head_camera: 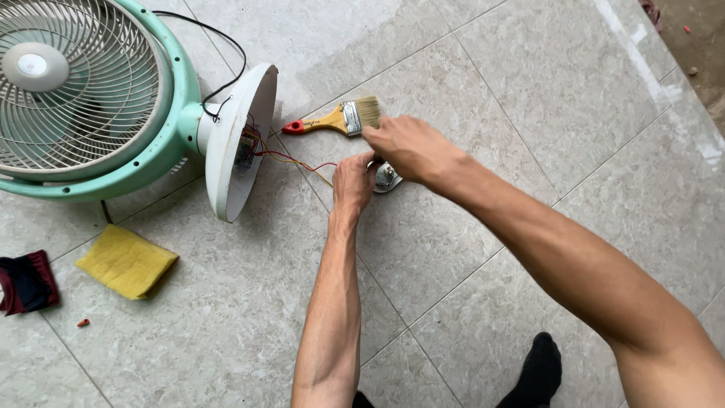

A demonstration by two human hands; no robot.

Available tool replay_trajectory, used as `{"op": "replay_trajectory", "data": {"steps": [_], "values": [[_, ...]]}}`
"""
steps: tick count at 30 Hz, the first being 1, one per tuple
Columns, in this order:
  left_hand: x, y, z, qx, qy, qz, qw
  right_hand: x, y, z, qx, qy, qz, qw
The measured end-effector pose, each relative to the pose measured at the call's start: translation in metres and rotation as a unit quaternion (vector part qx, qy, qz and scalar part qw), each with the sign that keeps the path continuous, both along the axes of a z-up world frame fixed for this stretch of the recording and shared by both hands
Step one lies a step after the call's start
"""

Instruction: The person disassembles a fan motor, cleans it with a brush, and reassembles it. They use a screwdriver to remove and tighten screws, and a brush to clean the motor components. The task involves careful handling of electrical parts and tools.

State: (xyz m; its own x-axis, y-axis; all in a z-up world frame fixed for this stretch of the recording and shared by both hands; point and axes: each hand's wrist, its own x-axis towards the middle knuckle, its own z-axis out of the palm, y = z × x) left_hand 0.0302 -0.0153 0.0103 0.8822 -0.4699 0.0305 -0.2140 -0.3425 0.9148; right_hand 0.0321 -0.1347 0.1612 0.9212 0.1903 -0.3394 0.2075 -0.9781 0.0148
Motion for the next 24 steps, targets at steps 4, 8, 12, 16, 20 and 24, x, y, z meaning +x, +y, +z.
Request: {"op": "replay_trajectory", "data": {"steps": [4,8,12,16,20,24], "values": [[0.004,0.006,0.011,-0.017,-0.015,-0.016,1.000,-0.008,-0.001,0.013,-0.044,-0.021,-0.020,0.999],[0.016,0.010,0.030,-0.146,-0.011,-0.042,0.988,-0.004,0.005,0.021,-0.074,-0.009,-0.108,0.991],[0.019,0.017,0.053,-0.117,-0.040,-0.080,0.989,-0.007,0.008,0.027,-0.023,0.027,-0.168,0.985],[0.020,0.020,0.062,-0.055,0.130,-0.103,0.985,-0.020,-0.012,0.021,0.114,-0.108,-0.023,0.987],[0.023,0.017,0.046,-0.124,0.003,-0.121,0.985,-0.020,-0.011,0.012,0.041,-0.050,-0.108,0.992],[0.016,0.007,0.033,-0.138,0.040,-0.039,0.989,-0.017,0.006,0.007,-0.070,-0.034,-0.185,0.980]]}}
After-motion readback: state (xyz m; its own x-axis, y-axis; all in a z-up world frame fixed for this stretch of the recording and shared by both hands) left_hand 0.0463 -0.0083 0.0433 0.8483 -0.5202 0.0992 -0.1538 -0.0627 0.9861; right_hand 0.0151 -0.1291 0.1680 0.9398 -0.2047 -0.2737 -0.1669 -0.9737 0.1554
